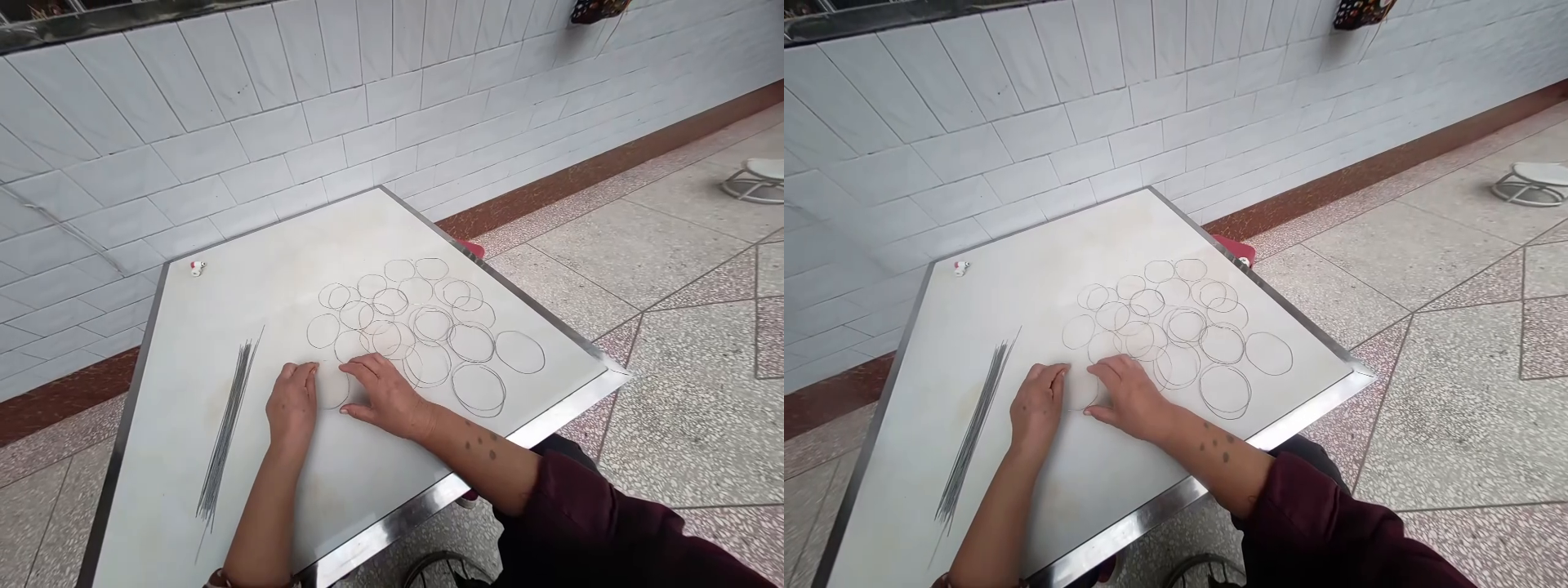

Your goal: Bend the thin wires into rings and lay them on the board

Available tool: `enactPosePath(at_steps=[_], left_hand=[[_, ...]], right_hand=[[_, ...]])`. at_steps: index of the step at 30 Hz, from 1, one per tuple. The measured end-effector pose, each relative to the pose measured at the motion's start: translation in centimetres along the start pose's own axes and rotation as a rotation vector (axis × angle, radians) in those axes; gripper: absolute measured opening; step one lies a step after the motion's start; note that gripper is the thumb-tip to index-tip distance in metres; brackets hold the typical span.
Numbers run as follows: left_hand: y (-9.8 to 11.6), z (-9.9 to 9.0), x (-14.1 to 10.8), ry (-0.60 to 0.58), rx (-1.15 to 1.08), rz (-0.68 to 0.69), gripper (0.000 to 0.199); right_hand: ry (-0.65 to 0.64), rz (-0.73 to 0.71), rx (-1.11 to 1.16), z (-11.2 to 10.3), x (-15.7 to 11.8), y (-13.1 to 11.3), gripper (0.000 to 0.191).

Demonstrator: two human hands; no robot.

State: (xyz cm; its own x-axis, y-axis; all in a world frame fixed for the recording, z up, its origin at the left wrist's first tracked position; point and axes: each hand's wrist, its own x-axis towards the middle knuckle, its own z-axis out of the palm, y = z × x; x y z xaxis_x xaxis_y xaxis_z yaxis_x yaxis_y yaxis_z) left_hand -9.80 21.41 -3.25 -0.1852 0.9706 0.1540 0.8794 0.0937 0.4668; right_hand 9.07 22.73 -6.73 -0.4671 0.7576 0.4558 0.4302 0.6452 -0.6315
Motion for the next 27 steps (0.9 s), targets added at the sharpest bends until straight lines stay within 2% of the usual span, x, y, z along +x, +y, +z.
enactPosePath(at_steps=[6, 13, 19, 23, 27], left_hand=[[0.1, 0.4, 0.6, 0.055, 0.018, 0.01, 0.033], [-1.0, 0.4, 0.7, 0.097, -0.093, -0.005, 0.034], [-1.4, 0.3, 0.3, 0.051, -0.161, 0.049, 0.027], [-1.6, 0.7, 0.5, 0.045, -0.17, 0.086, 0.018], [-2.0, 1.2, 0.7, 0.052, -0.162, 0.106, 0.019]], right_hand=[[0.026, 0.022, -0.059, 0.0, 0.0, 0.2, 0.05], [0.0, -0.024, -0.141, 0.3, 0.1, 0.4, 0.043], [-0.008, -0.052, -0.197, 0.0, 0.2, 0.2, 0.035], [-0.009, 0.017, -0.248, -0.8, 2.0, -0.3, 0.021], [-0.075, 0.062, -0.311, -0.9, 4.6, -0.6, 0.019]])
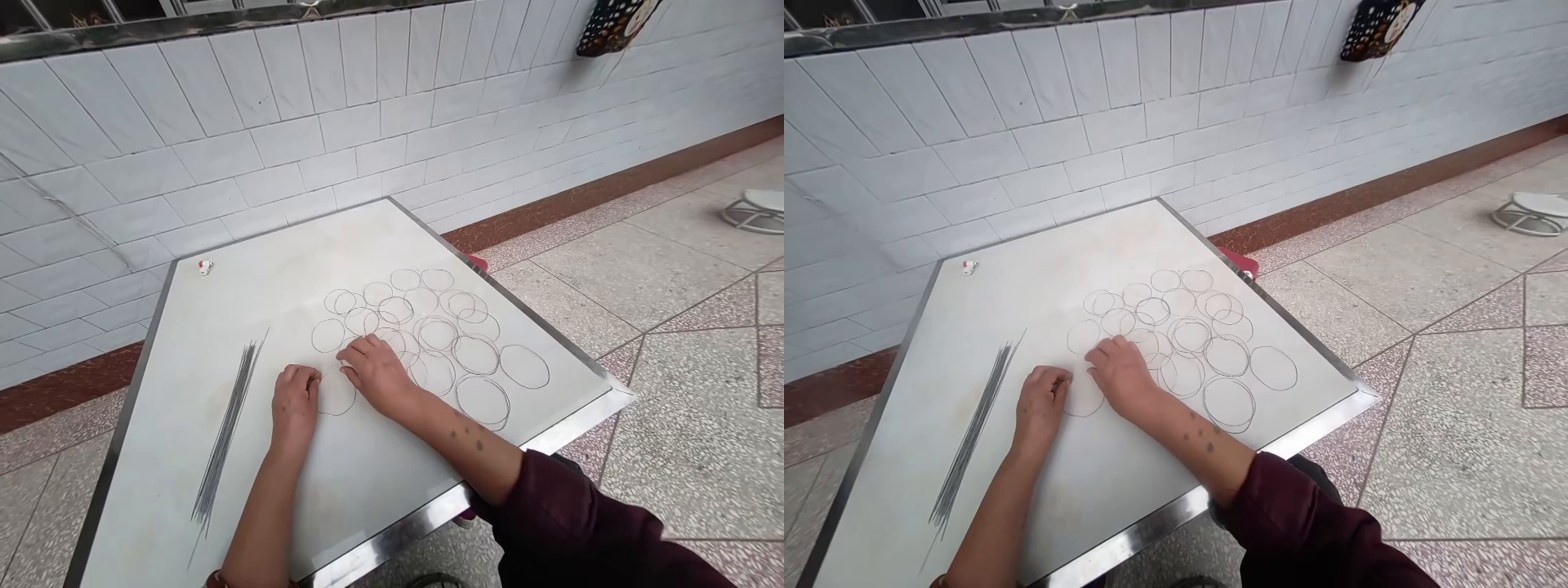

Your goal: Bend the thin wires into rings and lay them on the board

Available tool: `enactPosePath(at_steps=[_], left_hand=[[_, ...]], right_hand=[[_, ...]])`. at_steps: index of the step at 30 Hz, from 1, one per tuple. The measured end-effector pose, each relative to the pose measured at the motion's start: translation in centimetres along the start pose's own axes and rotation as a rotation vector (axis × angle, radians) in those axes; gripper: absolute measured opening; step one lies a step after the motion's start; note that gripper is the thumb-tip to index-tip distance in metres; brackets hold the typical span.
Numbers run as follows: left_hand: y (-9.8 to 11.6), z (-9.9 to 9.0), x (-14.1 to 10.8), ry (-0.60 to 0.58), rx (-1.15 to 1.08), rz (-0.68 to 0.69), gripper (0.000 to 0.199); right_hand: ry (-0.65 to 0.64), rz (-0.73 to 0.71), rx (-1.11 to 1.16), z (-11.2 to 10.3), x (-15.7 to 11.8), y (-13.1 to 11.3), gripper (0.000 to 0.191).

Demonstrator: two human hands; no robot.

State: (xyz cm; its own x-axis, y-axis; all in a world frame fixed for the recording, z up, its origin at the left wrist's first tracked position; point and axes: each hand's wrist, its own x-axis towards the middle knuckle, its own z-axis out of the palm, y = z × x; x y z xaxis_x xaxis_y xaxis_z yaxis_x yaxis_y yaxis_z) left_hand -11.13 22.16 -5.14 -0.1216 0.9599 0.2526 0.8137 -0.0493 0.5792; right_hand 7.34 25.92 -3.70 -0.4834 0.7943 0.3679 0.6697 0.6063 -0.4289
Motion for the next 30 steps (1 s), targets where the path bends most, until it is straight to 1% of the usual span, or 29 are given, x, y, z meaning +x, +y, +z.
enactPosePath(at_steps=[4, 10, 12, 15, 21, 23, 26, 28, 30], left_hand=[[0.1, 0.1, -0.2, -0.003, 0.01, 0.023, 0.021], [0.3, 0.3, -0.4, 0.0, 0.01, -0.003, 0.035], [0.4, 0.4, -0.4, -0.002, 0.002, -0.013, 0.036], [0.5, 0.2, -0.4, -0.008, -0.023, -0.023, 0.035], [1.5, -0.8, -0.9, -0.036, -0.141, -0.061, 0.029], [1.6, -1.0, -0.9, -0.035, -0.199, -0.107, 0.028], [1.7, -1.2, -0.8, -0.036, -0.316, -0.194, 0.025], [1.8, -1.2, -0.7, -0.058, -0.41, -0.252, 0.025], [1.9, -1.3, -0.6, -0.088, -0.502, -0.305, 0.028]], right_hand=[[-0.052, 0.003, -0.035, 1.0, 1.3, 0.1, 0.015], [-0.063, -0.008, -0.051, 2.9, 1.4, 0.7, 0.004], [-0.057, -0.008, -0.046, 3.2, 1.5, 0.6, 0.009], [-0.033, 0.0, -0.02, 3.0, 1.7, 0.4, 0.015], [0.017, 0.043, 0.097, 1.5, 1.4, 0.0, 0.011], [0.007, 0.03, 0.148, 1.2, 1.1, 0.0, 0.012], [-0.019, -0.016, 0.303, 0.9, 0.7, 0.3, 0.015], [-0.029, -0.038, 0.408, 0.9, 0.6, 0.5, 0.015], [-0.033, -0.049, 0.456, 0.9, 0.6, 0.6, 0.012]])
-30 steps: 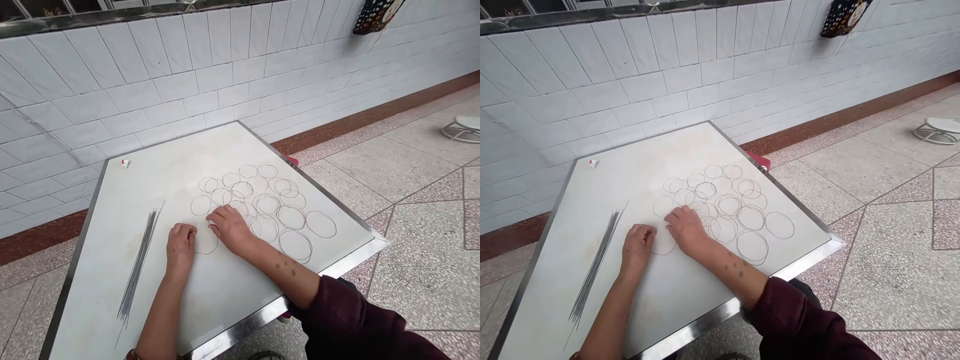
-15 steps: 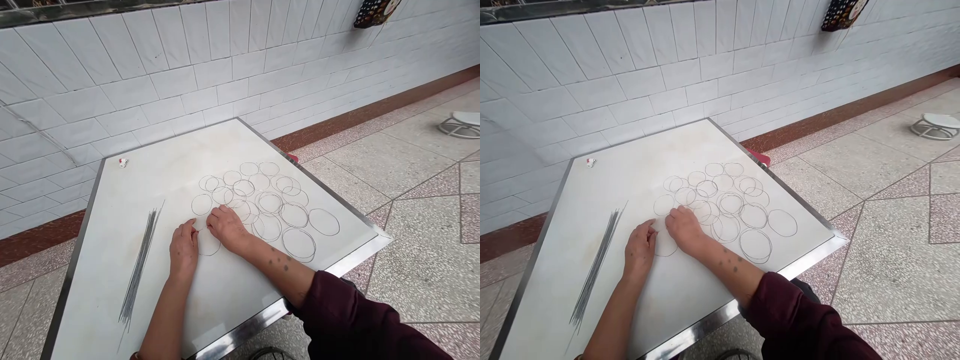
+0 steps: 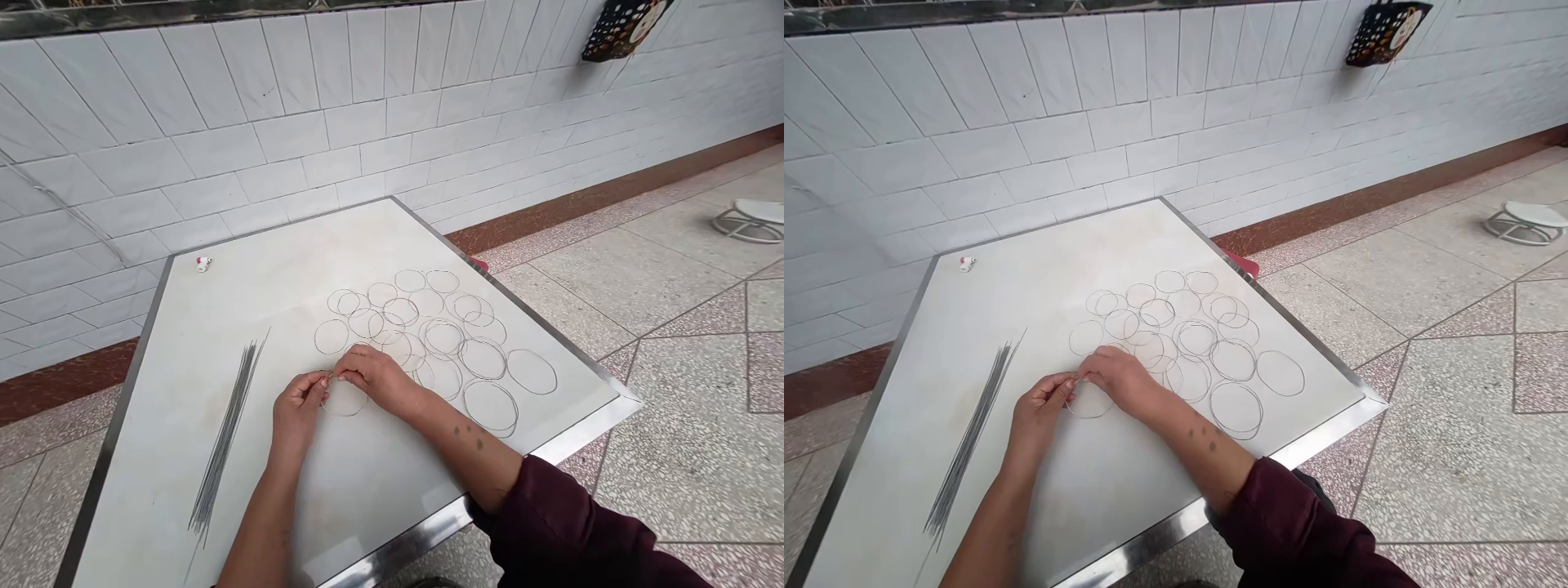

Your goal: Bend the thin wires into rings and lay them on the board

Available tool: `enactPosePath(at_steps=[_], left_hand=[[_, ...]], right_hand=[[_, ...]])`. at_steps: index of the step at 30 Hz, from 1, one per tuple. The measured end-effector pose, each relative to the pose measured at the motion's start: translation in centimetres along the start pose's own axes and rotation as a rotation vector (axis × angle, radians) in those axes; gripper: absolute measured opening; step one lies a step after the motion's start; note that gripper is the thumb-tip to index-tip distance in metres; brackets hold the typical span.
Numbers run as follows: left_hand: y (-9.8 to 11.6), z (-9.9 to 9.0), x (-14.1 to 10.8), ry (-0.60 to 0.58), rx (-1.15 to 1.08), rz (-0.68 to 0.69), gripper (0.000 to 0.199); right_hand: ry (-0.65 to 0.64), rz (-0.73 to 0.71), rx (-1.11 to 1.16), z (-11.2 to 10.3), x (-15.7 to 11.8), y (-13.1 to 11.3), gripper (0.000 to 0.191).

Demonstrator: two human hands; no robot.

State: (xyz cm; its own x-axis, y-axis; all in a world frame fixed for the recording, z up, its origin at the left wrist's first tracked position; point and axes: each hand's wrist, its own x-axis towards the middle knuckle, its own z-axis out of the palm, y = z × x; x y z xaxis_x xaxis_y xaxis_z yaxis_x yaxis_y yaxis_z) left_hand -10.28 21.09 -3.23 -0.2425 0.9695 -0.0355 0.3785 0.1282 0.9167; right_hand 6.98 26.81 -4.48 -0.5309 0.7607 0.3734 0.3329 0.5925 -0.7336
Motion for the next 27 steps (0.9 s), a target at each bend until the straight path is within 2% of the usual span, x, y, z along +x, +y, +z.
enactPosePath(at_steps=[6, 13, 20, 27], left_hand=[[0.5, 0.1, -0.1, -0.041, -0.191, -0.07, 0.035], [0.3, -0.2, -0.1, -0.047, -0.286, -0.101, 0.038], [1.0, -0.1, -0.5, -0.026, -0.255, -0.08, 0.042], [1.0, -0.1, -0.5, -0.096, -0.249, -0.058, 0.042]], right_hand=[[-0.028, -0.054, 0.023, 0.1, 0.0, 0.5, 0.012], [-0.001, -0.084, -0.012, 0.0, -0.3, 0.6, 0.013], [-0.038, -0.088, -0.023, -0.5, -0.5, 0.0, 0.016], [-0.053, -0.095, 0.017, -0.2, -0.7, -0.5, 0.011]])
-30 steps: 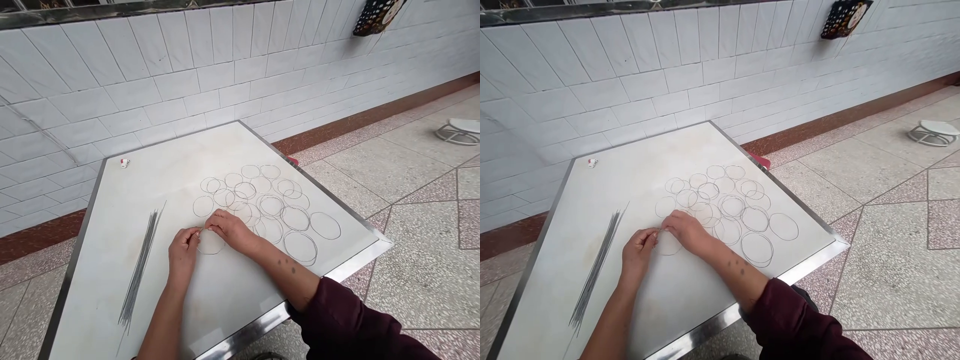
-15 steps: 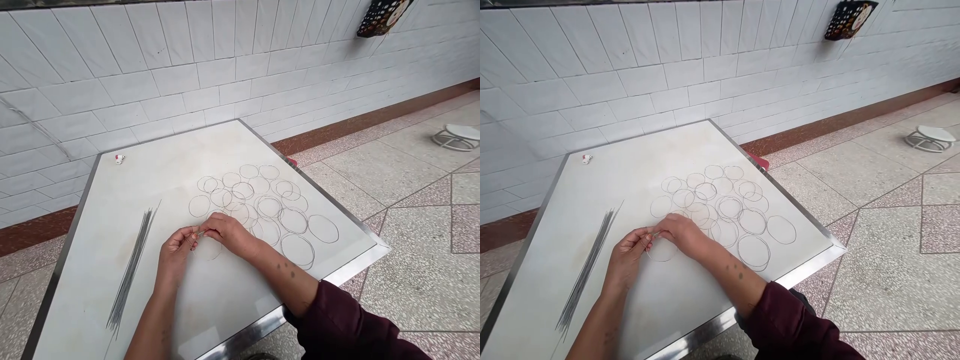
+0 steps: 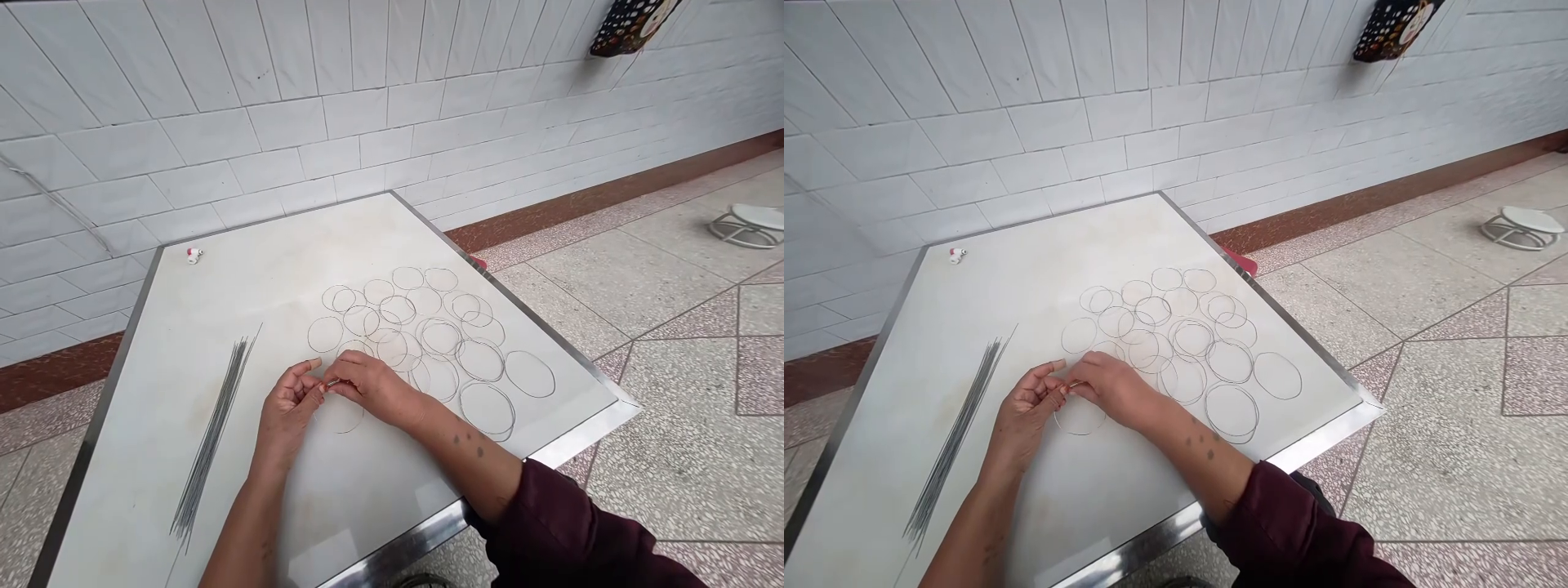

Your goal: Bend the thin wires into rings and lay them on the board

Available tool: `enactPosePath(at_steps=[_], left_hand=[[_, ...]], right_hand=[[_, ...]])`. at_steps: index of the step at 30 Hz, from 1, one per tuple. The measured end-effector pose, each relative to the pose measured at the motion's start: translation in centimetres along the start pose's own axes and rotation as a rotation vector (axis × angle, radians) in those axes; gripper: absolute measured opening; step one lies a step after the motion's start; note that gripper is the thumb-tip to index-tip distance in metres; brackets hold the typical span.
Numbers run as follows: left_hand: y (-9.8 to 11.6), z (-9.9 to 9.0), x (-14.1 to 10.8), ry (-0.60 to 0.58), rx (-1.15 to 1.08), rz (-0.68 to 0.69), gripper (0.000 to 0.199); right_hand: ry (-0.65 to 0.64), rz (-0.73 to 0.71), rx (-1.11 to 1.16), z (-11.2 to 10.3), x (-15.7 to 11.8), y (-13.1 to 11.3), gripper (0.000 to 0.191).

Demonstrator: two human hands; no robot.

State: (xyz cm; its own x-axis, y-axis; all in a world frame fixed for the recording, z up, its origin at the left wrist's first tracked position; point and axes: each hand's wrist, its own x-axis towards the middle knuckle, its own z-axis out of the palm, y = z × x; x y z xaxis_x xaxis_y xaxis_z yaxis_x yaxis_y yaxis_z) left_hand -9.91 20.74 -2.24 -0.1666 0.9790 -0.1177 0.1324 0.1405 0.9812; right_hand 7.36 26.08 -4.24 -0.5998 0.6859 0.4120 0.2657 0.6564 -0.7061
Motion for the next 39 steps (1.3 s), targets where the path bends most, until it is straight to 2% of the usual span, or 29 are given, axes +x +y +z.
enactPosePath(at_steps=[3, 7, 11, 18, 27, 32, 39], left_hand=[[-0.05, 0.03, -0.02, -0.021, -0.065, -0.002, 0.042], [-0.04, 0.06, -0.18, -0.08, -0.267, -0.036, 0.044], [-0.07, 0.09, -0.24, -0.117, -0.369, -0.081, 0.042], [0.11, 0.08, -0.33, -0.144, -0.396, -0.11, 0.041], [0.15, 0.11, -0.64, -0.187, -0.56, -0.171, 0.045], [0.0, 0.16, -0.5, -0.184, -0.59, -0.177, 0.047], [-0.24, -0.13, -0.68, -0.211, -0.59, -0.17, 0.049]], right_hand=[[0.033, -0.011, -0.004, 0.0, 0.09, 0.09, 0.01], [0.123, 0.022, -0.004, -0.2, 0.15, 0.37, 0.013], [0.09, 0.039, -0.033, -0.43, 0.02, 0.33, 0.018], [0.066, -0.007, -0.005, -0.75, -0.07, 0.03, 0.021], [0.161, -0.057, 0.059, -0.32, 0.33, 0.71, 0.013], [0.134, -0.062, 0.091, -0.3, 0.3, 0.67, 0.016], [0.083, -0.147, 0.069, -0.7, 0.25, 0.43, 0.015]])
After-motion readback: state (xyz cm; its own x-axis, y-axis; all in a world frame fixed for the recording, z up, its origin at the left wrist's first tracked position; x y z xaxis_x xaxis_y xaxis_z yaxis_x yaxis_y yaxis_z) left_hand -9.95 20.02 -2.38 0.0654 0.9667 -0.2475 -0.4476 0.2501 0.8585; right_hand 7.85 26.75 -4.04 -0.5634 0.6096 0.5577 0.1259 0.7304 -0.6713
